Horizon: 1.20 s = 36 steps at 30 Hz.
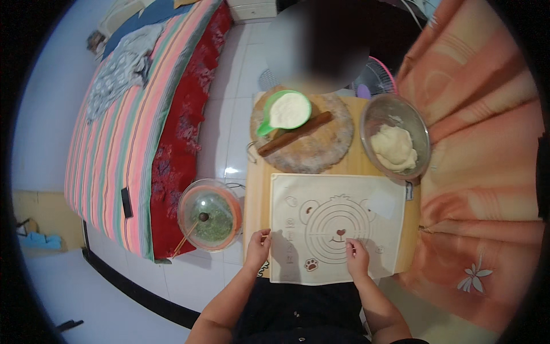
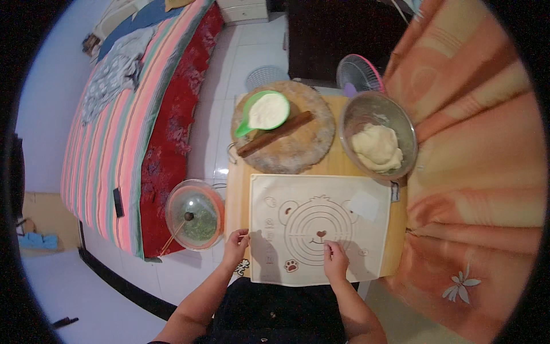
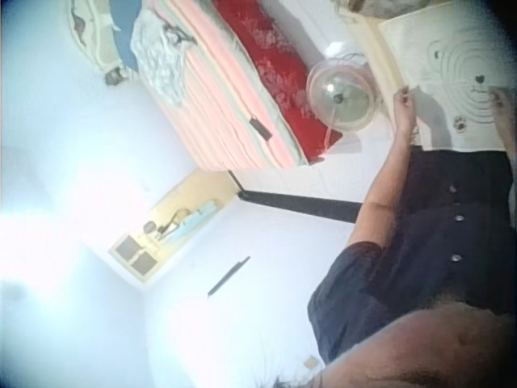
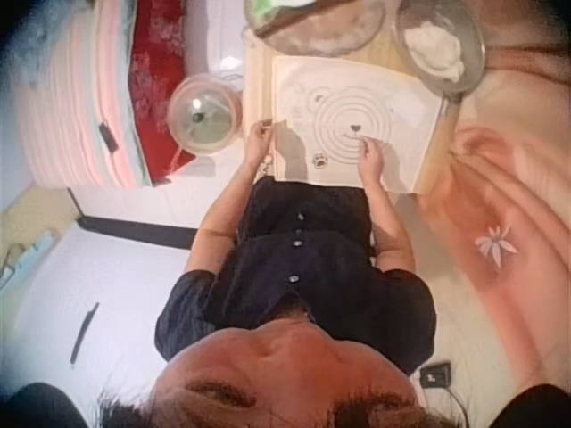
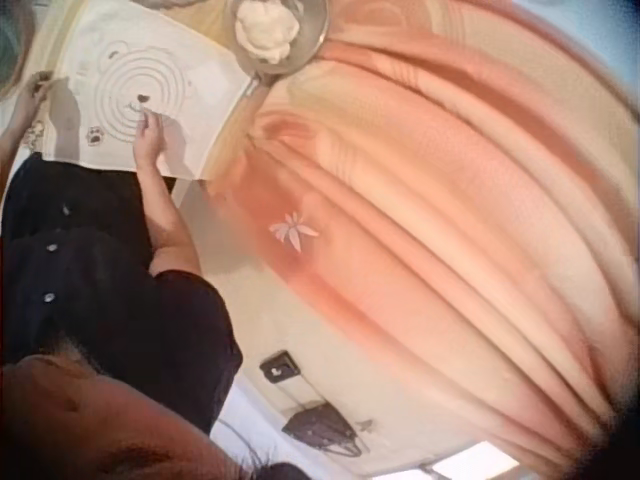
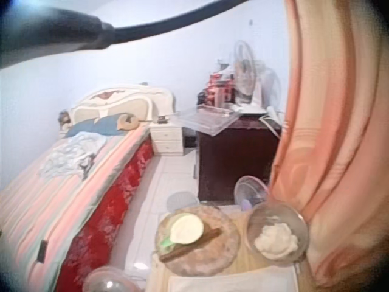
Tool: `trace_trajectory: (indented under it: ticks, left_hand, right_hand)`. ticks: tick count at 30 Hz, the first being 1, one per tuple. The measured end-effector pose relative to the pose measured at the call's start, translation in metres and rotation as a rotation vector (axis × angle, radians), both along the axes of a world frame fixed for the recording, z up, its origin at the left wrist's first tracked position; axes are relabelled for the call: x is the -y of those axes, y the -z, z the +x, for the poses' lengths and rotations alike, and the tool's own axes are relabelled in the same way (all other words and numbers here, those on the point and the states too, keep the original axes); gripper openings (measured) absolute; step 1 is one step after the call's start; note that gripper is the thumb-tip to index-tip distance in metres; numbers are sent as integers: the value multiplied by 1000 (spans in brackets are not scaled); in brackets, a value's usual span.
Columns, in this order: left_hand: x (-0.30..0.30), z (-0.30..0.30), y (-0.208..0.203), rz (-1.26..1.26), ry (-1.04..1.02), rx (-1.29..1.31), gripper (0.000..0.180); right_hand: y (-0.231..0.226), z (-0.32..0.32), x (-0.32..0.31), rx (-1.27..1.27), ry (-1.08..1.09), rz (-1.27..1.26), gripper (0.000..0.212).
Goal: The person kneads a large mass of dough by hand on a silicone mat. They transfer the dough from a metal bowl to the mat, repeatedly folding and pressing it to develop the texture. The person occasionally adds flour from a green scoop to prevent sticking and continues the kneading process until the dough is smooth.
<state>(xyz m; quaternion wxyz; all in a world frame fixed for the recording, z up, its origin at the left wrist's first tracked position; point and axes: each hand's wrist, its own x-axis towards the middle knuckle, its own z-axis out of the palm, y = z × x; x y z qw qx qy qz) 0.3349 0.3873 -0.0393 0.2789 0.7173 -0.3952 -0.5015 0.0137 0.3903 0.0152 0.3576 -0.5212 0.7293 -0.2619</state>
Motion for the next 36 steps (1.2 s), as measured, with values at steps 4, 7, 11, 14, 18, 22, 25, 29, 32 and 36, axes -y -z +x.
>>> trace_trajectory:
  ticks: [4, 7, 11, 14, 18, 22, 25, 29, 32, 36]
  left_hand:
    - [36, -38, -11, 108, -58, -181, 30]
    - [44, -54, -11, 142, -14, -164, 30]
    - [38, -65, -4, 150, 17, -169, 29]
    - [38, -67, -6, 168, 26, -159, 27]
    - [49, -72, -18, 142, 52, -151, 27]
    - [73, -90, -37, 123, 95, -157, 26]
    - [83, -113, -25, 158, 156, -175, 26]
    - [87, -136, -4, -102, 507, 168, 31]
    - [103, -152, -19, -211, 428, 382, 46]
    - [96, -130, 19, -190, 297, 657, 60]
  right_hand:
    - [26, -59, -4, 351, 357, 57, 16]
    - [9, -82, 17, 495, 497, 34, 19]
    - [-8, -99, 51, 530, 545, -52, 20]
    - [-15, -109, 81, 397, 440, -110, 26]
    - [9, -149, 143, 195, 514, -391, 37]
    - [14, -197, 175, 261, 645, -63, 49]
    - [57, -204, 148, -170, 282, 60, 58]
    - [47, -146, 120, -495, -67, 13, 61]
    - [48, -138, 125, -562, 130, -78, 64]
    - [67, -181, 155, -236, 639, 75, 64]
